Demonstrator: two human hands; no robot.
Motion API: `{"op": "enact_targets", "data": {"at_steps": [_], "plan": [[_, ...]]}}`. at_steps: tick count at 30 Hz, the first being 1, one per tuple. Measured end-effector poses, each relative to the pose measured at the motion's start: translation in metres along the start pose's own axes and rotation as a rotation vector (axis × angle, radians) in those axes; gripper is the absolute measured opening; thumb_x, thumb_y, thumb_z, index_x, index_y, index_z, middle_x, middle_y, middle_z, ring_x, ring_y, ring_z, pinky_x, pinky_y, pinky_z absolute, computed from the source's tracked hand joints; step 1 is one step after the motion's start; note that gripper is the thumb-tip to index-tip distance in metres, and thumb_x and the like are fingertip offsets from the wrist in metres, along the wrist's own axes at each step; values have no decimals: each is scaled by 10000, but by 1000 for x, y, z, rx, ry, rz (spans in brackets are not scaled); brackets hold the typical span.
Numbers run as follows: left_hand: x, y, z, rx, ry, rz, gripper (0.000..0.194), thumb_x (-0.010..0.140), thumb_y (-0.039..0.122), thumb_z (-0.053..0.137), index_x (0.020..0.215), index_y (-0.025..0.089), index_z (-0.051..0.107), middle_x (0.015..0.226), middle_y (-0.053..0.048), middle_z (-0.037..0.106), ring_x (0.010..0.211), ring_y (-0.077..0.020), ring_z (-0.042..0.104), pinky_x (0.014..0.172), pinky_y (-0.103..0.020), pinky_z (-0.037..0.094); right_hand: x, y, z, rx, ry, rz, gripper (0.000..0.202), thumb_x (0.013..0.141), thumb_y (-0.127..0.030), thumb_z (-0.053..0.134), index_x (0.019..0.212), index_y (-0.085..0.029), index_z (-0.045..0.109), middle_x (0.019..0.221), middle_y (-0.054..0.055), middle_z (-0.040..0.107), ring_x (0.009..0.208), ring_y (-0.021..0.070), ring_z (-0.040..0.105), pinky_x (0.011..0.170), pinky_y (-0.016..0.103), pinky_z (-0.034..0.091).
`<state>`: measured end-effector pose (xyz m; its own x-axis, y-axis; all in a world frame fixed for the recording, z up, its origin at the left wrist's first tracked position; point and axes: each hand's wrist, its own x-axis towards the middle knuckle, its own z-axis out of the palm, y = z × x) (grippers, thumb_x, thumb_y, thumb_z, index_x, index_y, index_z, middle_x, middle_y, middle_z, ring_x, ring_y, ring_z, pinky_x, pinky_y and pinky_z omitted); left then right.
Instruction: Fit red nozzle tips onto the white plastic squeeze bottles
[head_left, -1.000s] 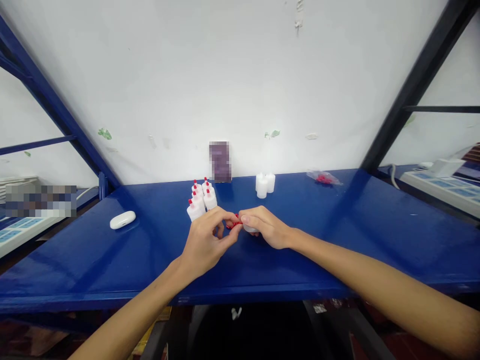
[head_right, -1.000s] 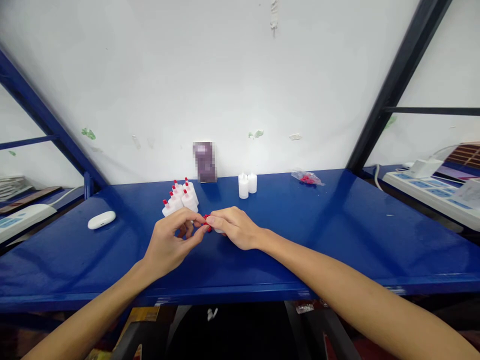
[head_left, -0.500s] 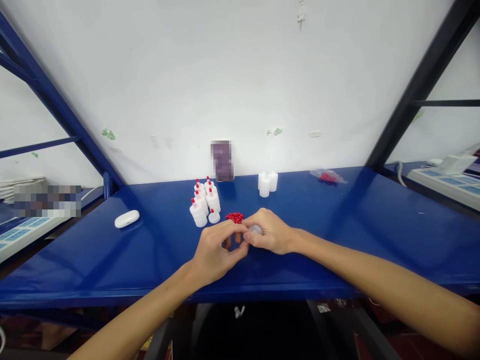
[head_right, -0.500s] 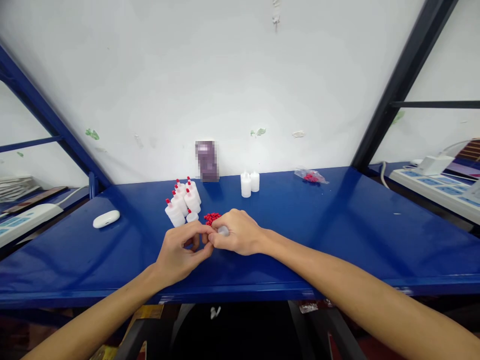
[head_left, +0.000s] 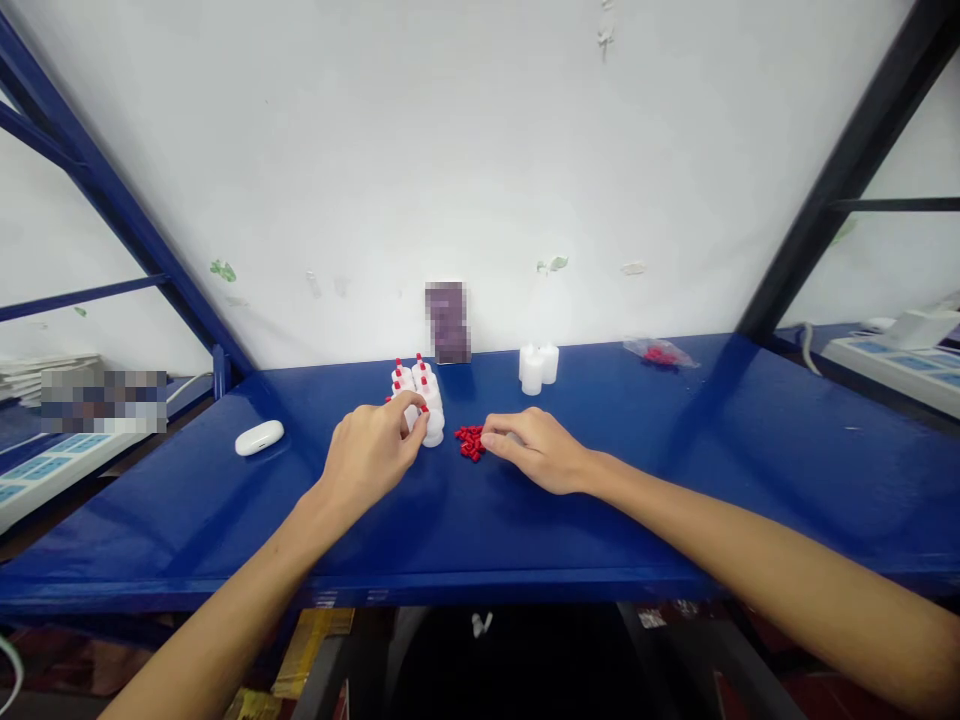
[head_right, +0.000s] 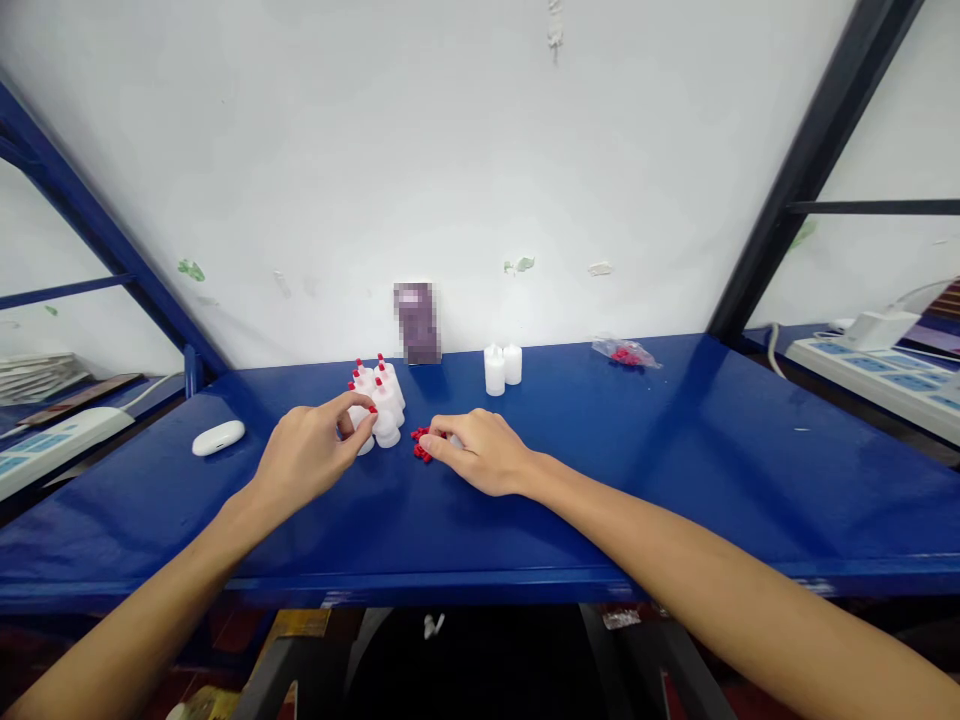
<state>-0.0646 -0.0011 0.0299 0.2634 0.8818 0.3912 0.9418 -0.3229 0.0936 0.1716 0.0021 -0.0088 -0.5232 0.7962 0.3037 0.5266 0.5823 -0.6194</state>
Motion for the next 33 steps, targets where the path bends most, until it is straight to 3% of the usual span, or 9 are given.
{"op": "enact_targets", "data": {"at_steps": [9, 12, 17, 25, 33], "plan": [[2, 0, 15, 267, 26, -58, 346, 942, 388, 448, 1168, 238, 662, 769, -63, 738, 716, -273, 702, 555, -280, 371, 0, 0, -1, -14, -11, -1, 376, 991, -446, 419, 782, -186, 592, 598, -45, 494, 559, 106, 415, 585, 251, 255], [-2, 0, 17, 240, 79, -56, 347, 941, 388, 463, 1185, 233, 656, 757, -54, 736, 691, -245, 695, 552, -268, 358, 0, -1, -1, -12, -12, -2, 394, 992, -455, 406, 757, -188, 574, 594, -45, 481, 556, 108, 409, 578, 252, 253], [-10, 0, 11, 170, 118, -14, 286, 945, 391, 476, 1053, 243, 695, 703, -21, 718, 638, -210, 675, 547, -262, 344, 1, -1, -1, -18, -5, -4, 396, 994, -447, 404, 747, -187, 571, 597, -43, 484, 559, 108, 414, 579, 253, 252], [-19, 3, 17, 329, -80, -5, 407, 949, 431, 444, 1283, 257, 601, 791, -81, 755, 700, -311, 713, 570, -297, 427, 1, -3, -1, -36, -13, 8, 353, 985, -422, 448, 815, -193, 656, 616, -37, 548, 574, 111, 452, 600, 252, 266], [-21, 7, 28, 341, -98, 24, 393, 966, 394, 431, 1300, 264, 592, 833, -85, 763, 740, -302, 727, 582, -297, 449, 1, -3, -1, -75, -27, -1, 352, 986, -428, 445, 831, -193, 656, 612, -33, 566, 575, 116, 470, 601, 258, 261]]}}
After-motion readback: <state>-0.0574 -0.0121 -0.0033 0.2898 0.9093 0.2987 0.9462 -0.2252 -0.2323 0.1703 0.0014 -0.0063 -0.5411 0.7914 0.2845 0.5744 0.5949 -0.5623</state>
